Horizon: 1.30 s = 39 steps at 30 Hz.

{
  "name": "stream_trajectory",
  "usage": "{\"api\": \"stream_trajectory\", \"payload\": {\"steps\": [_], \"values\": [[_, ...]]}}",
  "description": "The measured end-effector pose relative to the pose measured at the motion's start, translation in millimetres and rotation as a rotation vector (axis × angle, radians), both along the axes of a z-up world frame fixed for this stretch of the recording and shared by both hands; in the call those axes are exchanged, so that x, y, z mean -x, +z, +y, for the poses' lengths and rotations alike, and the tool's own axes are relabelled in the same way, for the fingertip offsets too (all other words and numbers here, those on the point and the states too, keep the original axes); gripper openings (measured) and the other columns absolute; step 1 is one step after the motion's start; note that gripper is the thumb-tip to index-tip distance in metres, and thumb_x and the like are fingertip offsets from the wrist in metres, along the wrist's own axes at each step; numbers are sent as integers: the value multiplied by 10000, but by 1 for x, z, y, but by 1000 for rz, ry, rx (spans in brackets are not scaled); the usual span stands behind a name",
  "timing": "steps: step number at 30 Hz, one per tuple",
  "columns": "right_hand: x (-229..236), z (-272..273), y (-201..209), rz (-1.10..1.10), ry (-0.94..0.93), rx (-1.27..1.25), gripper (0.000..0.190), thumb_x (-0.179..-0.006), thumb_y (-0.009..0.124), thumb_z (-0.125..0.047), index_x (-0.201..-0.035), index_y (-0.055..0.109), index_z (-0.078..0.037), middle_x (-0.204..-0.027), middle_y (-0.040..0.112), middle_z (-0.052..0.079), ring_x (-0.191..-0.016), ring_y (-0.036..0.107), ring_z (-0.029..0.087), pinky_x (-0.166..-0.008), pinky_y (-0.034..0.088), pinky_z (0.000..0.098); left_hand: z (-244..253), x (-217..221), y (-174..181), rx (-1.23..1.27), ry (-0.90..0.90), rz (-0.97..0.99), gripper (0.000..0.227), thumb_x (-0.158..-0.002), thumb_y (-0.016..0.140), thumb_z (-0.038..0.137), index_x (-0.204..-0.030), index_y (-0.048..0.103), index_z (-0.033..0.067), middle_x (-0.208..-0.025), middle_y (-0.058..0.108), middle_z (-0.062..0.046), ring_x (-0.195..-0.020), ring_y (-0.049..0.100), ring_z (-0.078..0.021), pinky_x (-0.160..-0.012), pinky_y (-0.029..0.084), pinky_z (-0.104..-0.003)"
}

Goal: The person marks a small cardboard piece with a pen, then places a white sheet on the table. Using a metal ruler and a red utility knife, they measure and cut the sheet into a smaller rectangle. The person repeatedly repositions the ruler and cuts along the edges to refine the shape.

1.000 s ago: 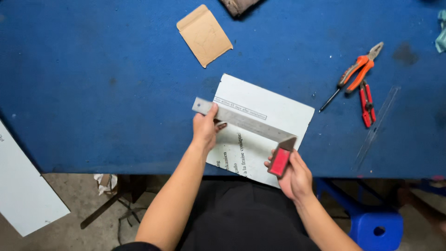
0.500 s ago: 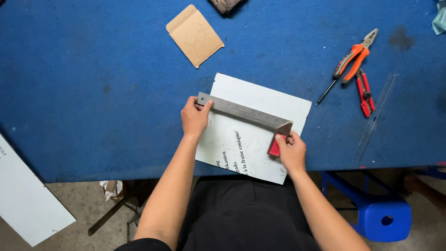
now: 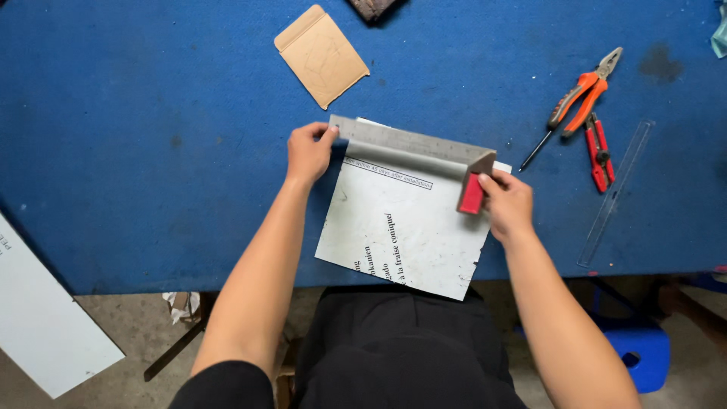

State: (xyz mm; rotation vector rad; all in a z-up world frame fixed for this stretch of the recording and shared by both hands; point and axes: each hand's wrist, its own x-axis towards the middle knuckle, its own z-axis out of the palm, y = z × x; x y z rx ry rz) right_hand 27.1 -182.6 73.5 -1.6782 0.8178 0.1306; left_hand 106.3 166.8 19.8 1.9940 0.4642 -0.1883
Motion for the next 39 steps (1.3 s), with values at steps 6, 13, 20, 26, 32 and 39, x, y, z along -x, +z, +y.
{"api": "stream_trajectory", "payload": {"steps": [6,13,20,26,32,39], "values": [[-18,-9,-40,-125,-5,222,209,-887,794,-108,-1092,756,-100,-910,697,103,-765,626,151,-561,525,298,-18,-23,23,-142,-221,-62,361,-963,600,187,-1263,648,-8,-1118,664,-227,-1116,624,-413,-981,501,-520],[-24,-22,-39,-22,-2,202,210,-888,786,-155,-1089,746,-108,-843,675,22,-712,621,102,-530,523,238,-16,-38,-8,-207,-295,-26,241,-964,595,261,-1144,711,150,-958,628,-22,-967,669,-252,-844,557,-418],[-13,17,-9,3,-174,-152,219,-894,751,-140,-1099,679,-117,-902,647,-24,-778,661,96,-581,540,171,-18,-24,43,-377,-405,-155,410,-928,660,148,-1322,573,75,-1171,552,-165,-1105,600,-409,-918,544,-498],[33,44,-15,-28,-324,-365,249,-914,705,-98,-1134,590,-118,-989,641,2,-872,667,150,-668,537,232,-34,-9,54,-631,-713,-238,750,-784,805,261,-1427,475,60,-1300,536,-173,-1169,561,-394,-917,540,-489],[102,64,22,248,-230,-367,436,-789,740,0,-1174,546,-58,-1053,639,88,-824,656,243,-685,588,389,-46,-10,60,-788,-875,-163,972,-615,871,539,-1403,464,142,-1309,474,-85,-1232,472,-314,-1000,462,-438],[149,51,-1,236,-250,-489,246,-891,687,-45,-1124,608,-60,-926,705,108,-744,727,263,-764,612,469,-37,-30,60,-833,-1069,-10,825,-597,752,766,-1151,691,158,-1106,675,-90,-1114,608,-295,-954,462,-476]]}}
